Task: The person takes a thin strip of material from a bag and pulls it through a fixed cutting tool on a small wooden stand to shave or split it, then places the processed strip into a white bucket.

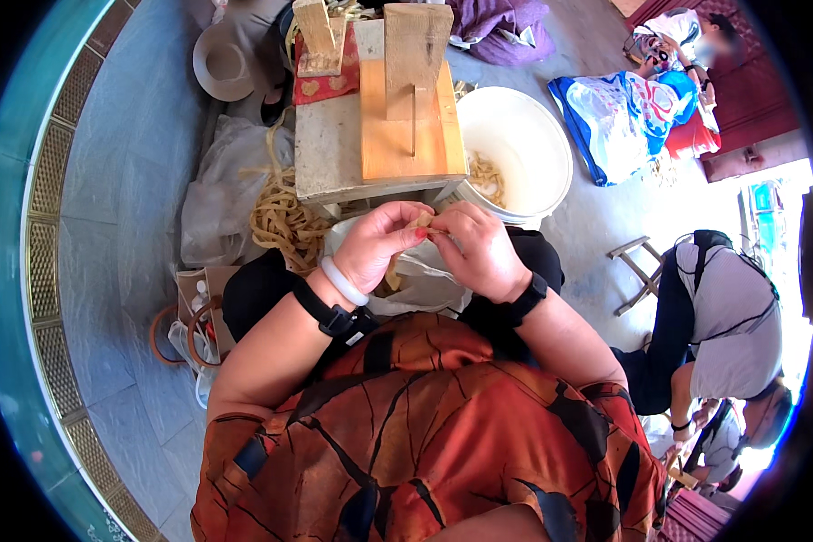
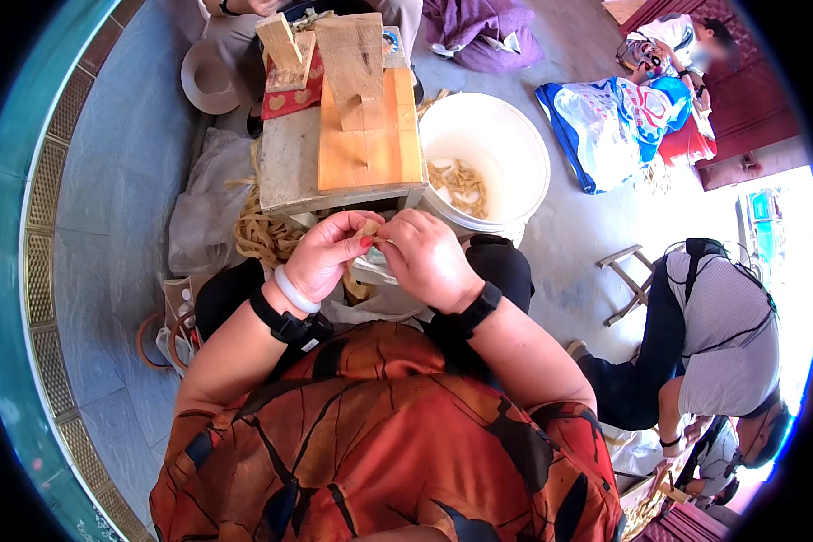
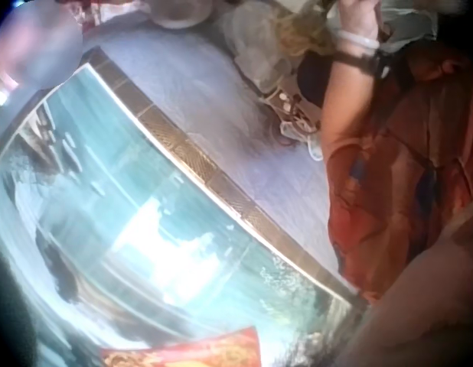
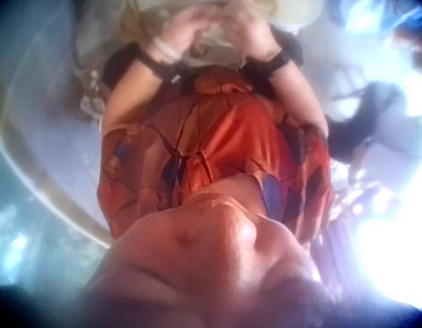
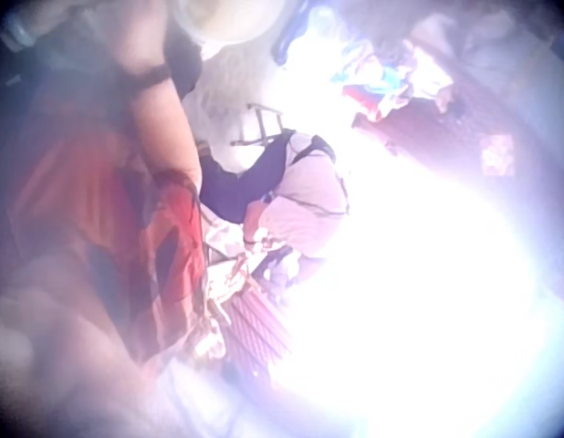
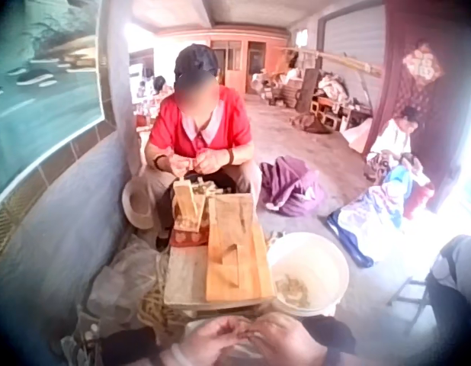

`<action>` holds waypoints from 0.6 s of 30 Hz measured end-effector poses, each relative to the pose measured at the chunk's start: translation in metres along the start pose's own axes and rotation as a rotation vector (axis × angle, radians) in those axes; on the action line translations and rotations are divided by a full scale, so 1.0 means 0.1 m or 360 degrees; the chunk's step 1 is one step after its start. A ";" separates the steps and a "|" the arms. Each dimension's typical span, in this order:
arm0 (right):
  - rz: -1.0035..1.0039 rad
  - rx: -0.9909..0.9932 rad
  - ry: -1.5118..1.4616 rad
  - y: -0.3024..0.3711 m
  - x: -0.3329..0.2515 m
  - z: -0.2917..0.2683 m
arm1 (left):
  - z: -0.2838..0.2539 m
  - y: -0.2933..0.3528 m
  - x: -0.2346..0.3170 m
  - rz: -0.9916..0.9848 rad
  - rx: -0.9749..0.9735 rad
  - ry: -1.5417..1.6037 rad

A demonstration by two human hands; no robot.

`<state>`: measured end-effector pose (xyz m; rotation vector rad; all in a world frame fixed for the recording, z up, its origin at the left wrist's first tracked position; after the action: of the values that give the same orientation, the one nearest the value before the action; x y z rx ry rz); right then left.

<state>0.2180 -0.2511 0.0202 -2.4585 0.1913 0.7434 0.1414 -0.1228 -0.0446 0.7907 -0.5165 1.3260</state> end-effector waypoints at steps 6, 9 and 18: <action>0.1277 0.0057 -0.2023 0.19 0.14 0.14 | 0.10 0.06 0.13 0.0159 0.0147 -0.0604; 0.0497 -0.0183 -0.0562 0.06 0.04 0.03 | 0.13 0.09 0.11 0.0004 0.0245 -0.0624; 0.0514 0.0030 -0.0734 0.10 -0.10 -0.22 | 0.23 0.23 0.56 0.0725 0.0731 -0.1693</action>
<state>0.2168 -0.2714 0.0362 -2.1885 0.4189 1.4129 0.1315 -0.1026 0.0158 1.8616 -1.3059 1.3716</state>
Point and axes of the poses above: each hand's wrist, its own y-axis away from the middle knuckle, its own z-axis out of the palm, x = y × z, the point moved 4 cm from there along -y, towards the middle knuckle, and after that the axes turned 8 degrees about -z, right-handed, at the moved point
